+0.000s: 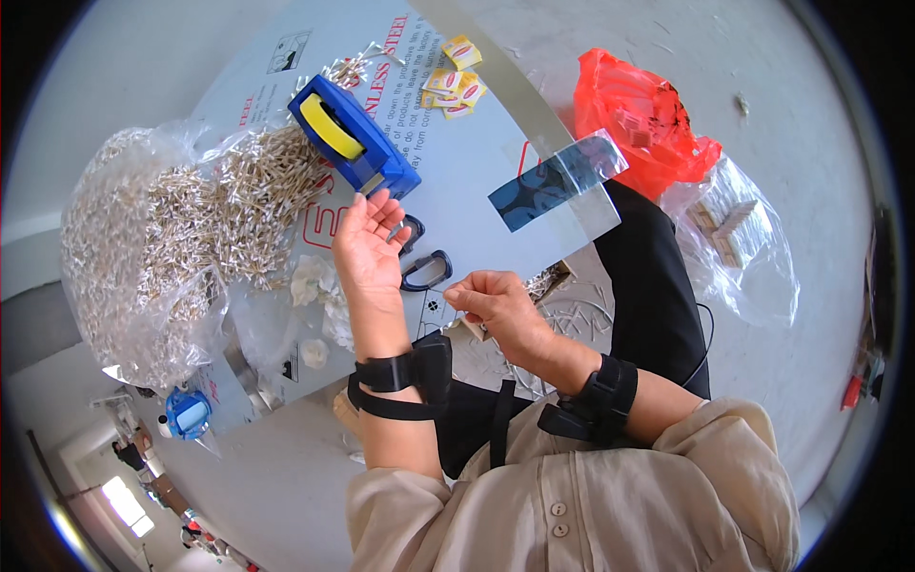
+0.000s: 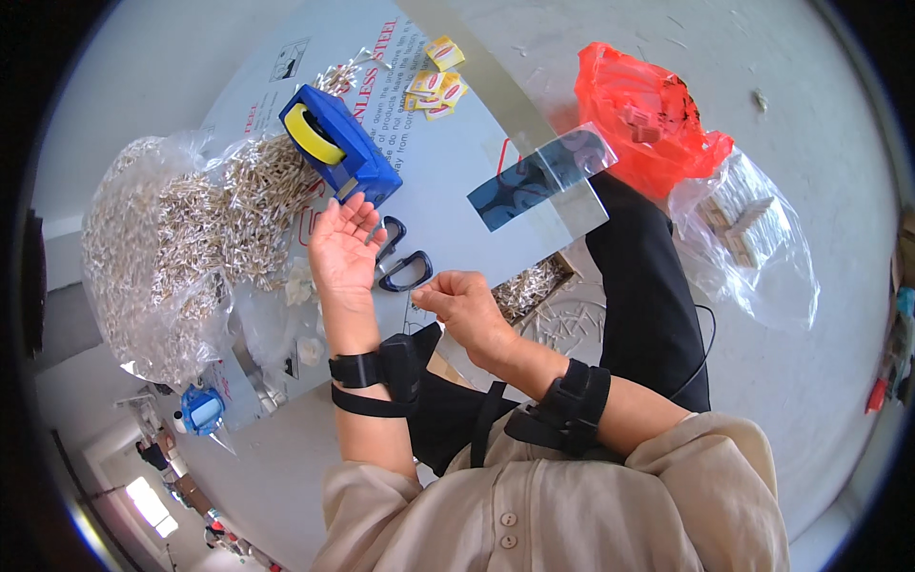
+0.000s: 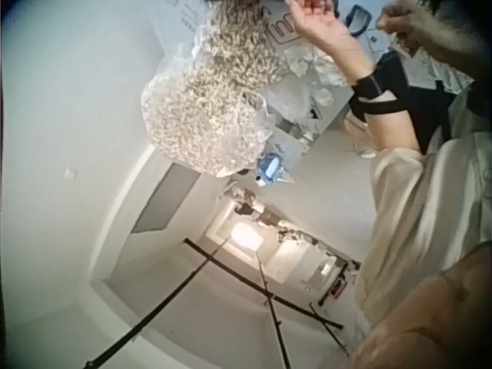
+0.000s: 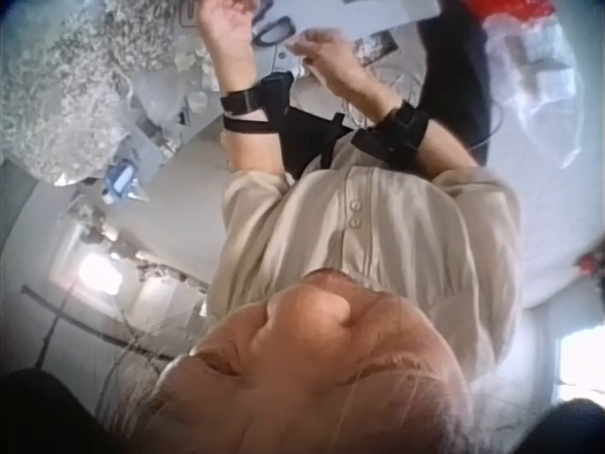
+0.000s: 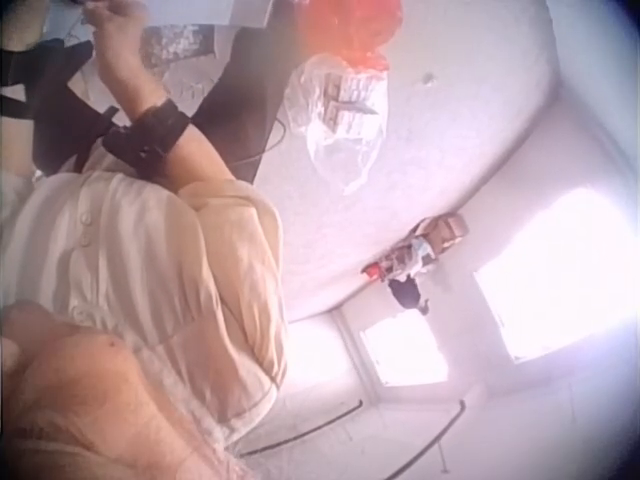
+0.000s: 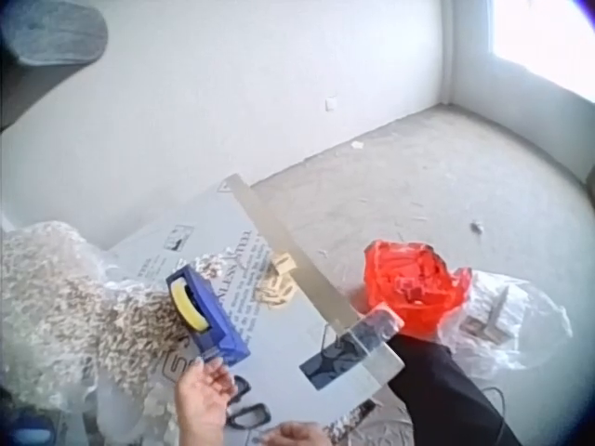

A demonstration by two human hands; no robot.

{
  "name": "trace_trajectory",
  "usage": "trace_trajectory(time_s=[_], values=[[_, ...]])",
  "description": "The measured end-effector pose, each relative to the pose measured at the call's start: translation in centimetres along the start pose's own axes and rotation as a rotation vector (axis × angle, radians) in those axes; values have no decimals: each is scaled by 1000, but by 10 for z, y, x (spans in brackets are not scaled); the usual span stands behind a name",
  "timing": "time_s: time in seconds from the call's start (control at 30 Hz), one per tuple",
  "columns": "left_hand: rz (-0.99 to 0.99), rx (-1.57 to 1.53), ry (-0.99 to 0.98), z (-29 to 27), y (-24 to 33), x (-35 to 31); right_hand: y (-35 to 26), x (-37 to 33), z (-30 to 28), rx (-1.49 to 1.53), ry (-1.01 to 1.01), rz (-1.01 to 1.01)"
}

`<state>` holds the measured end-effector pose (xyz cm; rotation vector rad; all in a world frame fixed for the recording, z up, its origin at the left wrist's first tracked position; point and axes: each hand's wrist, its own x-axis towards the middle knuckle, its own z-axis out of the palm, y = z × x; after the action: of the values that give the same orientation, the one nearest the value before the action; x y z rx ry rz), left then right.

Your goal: The person is manually assembling or packaging small metallic components onto an adhesive film strip at a workbench.

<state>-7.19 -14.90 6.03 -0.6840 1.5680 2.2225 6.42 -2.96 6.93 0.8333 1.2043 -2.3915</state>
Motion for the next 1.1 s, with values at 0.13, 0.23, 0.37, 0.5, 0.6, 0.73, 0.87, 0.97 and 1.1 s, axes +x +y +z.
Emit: trace_trajectory(time_s=[0.13,0.23,0.37,0.5,0.6,0.73,0.87,0.97,1.1], values=[[-186,-104,50,8,7,8,3,-1,2,18,39,-35],[-143,-73,130,13,7,10,2,0,5,-123,-12,-138],[-140,-106,181,12,7,14,1,-2,7,-130,-28,-118],[-121,-115,164,11,4,17,2,-3,7,-117,-37,-153],[-105,-122,107,6,4,17,2,-4,8,-134,-33,-138],[-81,-111,68,7,2,14,6,-5,4,-92,-36,-106],[-54,-30,117,12,1,10,12,-2,3,-18,26,-164],[-110,-55,131,16,5,7,10,-3,2,-27,33,-139],[-180,-86,137,18,8,5,4,-5,3,-15,32,-131]])
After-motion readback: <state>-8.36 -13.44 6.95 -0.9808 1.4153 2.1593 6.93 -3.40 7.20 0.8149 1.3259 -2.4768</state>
